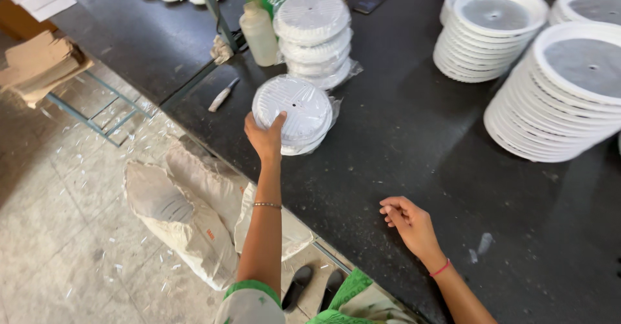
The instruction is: The person assembles white plastic components at a factory workbench: they place a round mesh screen into a white plastic ring, fit the parts together, wrap the assembled unit in clear plastic film, and stack the finished units with others on the table. They also pick up small black fasteners from the table and handle a plastic bottle.
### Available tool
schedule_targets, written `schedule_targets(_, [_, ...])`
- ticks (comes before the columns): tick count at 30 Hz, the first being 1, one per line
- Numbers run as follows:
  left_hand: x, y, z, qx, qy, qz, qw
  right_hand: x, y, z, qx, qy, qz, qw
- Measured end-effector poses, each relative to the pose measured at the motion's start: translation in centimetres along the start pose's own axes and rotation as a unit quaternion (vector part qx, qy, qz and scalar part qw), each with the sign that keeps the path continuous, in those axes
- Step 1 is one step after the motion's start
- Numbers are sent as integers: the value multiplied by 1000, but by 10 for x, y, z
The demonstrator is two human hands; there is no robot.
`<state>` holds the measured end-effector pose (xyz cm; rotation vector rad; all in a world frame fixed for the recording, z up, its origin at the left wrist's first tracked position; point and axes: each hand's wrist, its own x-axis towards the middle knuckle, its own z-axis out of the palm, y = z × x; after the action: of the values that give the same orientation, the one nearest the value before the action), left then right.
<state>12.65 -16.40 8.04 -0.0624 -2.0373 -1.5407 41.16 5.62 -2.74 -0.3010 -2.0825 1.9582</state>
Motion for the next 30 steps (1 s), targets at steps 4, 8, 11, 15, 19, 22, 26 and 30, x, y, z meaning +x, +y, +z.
schedule_targets(4, [-31,25,8,-144,-74,41,986,-12,-24,-13,19,50,1,999])
schedule_targets(8, [-109,61,6,-152,-181,62,970,-21,-66,-28,1,126,-78,989])
schedule_targets(11, [-182,88,0,-176,-282,56,941,-18,-97,-35,-27,153,-133,979])
schedule_targets(15, [-238,122,0,-192,-333,135,913,-17,-125,-44,-102,174,-136,970])
schedule_targets(19, [-232,141,-13,-222,-438,149,858,-31,-141,-62,-35,116,-121,985])
schedule_targets(22, [-215,153,-12,-185,-485,131,845,-41,-146,-65,-47,99,-112,988])
schedule_targets(26, [-204,168,-2,-115,-473,182,854,-44,-146,-59,-77,133,-125,980])
schedule_targets(30, [-203,176,4,-139,-468,127,863,-42,-147,-61,-47,146,-156,976])
